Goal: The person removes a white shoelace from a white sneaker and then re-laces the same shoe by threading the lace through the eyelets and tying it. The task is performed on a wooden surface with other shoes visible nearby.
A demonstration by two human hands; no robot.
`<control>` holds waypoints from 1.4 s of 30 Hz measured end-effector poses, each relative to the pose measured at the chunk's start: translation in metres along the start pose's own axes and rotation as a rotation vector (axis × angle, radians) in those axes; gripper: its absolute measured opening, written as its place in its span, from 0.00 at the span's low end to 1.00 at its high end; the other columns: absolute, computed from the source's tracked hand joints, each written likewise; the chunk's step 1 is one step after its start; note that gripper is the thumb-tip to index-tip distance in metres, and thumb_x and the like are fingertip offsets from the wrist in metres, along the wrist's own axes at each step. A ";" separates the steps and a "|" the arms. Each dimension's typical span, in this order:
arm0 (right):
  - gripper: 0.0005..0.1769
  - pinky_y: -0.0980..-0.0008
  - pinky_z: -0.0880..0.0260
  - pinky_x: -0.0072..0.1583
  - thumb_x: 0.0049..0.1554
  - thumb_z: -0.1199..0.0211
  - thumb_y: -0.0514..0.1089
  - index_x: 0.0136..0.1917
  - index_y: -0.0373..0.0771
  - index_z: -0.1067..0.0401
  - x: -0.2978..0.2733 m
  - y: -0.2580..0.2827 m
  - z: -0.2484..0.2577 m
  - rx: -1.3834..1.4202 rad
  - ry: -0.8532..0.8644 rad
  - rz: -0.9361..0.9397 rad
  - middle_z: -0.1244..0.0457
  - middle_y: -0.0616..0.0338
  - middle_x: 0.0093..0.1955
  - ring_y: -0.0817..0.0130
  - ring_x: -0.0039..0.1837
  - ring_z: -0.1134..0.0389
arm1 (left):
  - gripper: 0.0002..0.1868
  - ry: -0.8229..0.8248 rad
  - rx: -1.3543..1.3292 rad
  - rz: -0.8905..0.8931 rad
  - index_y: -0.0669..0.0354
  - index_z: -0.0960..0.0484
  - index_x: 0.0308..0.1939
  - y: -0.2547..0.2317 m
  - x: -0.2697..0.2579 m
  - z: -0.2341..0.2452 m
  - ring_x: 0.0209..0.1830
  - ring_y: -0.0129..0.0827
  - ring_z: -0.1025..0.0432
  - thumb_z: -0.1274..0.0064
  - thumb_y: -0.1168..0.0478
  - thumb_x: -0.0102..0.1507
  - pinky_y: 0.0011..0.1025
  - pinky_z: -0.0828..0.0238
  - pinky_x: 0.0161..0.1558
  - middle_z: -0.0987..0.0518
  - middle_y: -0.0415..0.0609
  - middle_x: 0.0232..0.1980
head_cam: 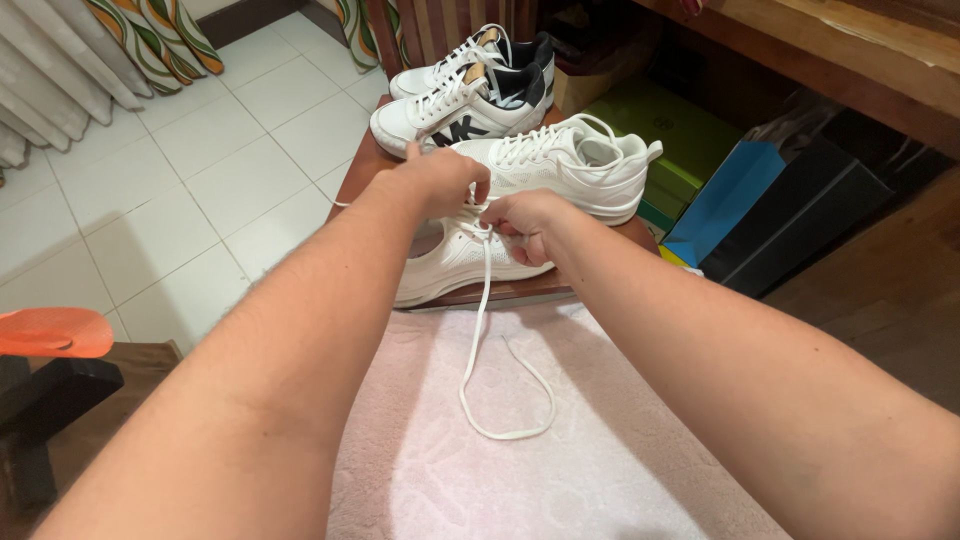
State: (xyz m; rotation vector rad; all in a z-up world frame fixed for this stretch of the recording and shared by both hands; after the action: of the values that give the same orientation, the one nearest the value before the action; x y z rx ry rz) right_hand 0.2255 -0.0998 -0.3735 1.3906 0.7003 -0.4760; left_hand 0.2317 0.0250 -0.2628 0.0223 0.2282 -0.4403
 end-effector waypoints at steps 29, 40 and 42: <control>0.09 0.59 0.46 0.50 0.53 0.32 0.51 0.34 0.49 0.26 0.009 -0.010 -0.005 -0.025 0.134 -0.166 0.50 0.74 0.28 0.74 0.35 0.52 | 0.18 -0.124 -0.062 0.265 0.66 0.14 0.49 0.030 0.025 -0.012 0.57 0.50 0.24 0.44 0.60 0.59 0.43 0.27 0.57 0.19 0.63 0.55; 0.08 0.53 0.44 0.52 0.53 0.30 0.49 0.37 0.52 0.28 -0.009 -0.004 -0.010 0.010 0.132 -0.144 0.45 0.74 0.31 0.74 0.40 0.46 | 0.14 -0.506 -0.593 0.575 0.69 0.20 0.50 0.069 0.009 -0.020 0.57 0.58 0.25 0.50 0.67 0.61 0.44 0.27 0.56 0.21 0.68 0.55; 0.06 0.51 0.44 0.53 0.54 0.30 0.48 0.40 0.53 0.27 -0.022 0.004 -0.009 0.035 0.157 -0.144 0.45 0.73 0.34 0.74 0.41 0.47 | 0.14 -0.563 -0.617 0.601 0.70 0.24 0.53 0.061 0.003 -0.017 0.58 0.60 0.26 0.53 0.67 0.64 0.46 0.28 0.56 0.21 0.69 0.56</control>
State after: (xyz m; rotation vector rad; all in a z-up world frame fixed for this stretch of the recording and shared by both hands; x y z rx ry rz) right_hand 0.2113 -0.0923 -0.3557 1.4266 0.9288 -0.4976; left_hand 0.2564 0.0799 -0.2813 -0.6177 -0.2069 0.2434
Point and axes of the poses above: each hand's wrist, its own x-axis towards the middle knuckle, its own z-axis out of the back of the hand, y = z × x, the point moved 7 cm from there along x, towards the middle knuckle
